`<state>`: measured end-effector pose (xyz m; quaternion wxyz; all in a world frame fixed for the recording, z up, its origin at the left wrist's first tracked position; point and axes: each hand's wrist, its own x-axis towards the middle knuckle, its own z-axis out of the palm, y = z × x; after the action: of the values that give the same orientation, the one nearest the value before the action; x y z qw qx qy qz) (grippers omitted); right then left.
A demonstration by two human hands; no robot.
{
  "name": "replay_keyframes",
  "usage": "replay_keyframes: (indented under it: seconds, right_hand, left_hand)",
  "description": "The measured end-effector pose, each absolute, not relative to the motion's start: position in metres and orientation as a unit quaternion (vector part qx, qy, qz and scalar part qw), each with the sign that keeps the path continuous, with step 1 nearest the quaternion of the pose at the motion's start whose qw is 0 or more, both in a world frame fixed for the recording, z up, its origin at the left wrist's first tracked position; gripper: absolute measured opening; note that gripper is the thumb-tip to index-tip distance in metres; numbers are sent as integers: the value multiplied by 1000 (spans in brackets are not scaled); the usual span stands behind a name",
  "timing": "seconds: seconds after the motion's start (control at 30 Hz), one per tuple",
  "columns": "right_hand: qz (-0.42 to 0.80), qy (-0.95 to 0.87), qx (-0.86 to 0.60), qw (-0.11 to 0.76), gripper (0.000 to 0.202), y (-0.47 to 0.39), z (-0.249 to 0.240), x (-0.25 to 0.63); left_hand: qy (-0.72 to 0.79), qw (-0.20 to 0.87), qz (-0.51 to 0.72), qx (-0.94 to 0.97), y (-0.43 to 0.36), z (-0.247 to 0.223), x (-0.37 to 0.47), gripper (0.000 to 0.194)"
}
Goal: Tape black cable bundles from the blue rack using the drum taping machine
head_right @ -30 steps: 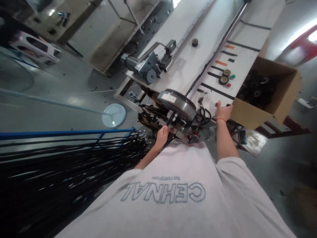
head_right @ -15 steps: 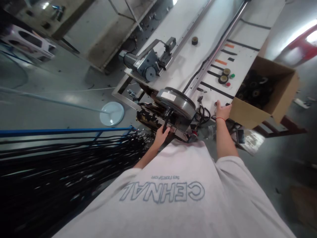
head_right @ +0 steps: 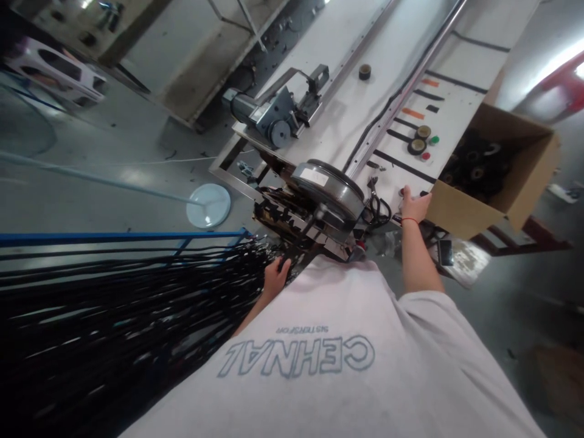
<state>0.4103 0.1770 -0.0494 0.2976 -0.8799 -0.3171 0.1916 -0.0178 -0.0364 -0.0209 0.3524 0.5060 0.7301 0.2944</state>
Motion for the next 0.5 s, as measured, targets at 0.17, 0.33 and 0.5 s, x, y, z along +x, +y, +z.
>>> replay_keyframes:
  seconds: [0.17, 0.33, 0.5]
  right_hand:
    - [182, -287, -894, 291, 80, 179, -50, 408]
    - [187, -284, -893, 295, 82, 177, -48, 406]
    - [188, -284, -891, 302, 81, 176, -49, 405]
  left_hand:
    - [738, 324, 293, 515, -20, -8, -4, 36]
    - [719, 332, 304, 530, -4, -8, 5, 36]
    - [708, 349, 303, 533, 17, -9, 20, 34]
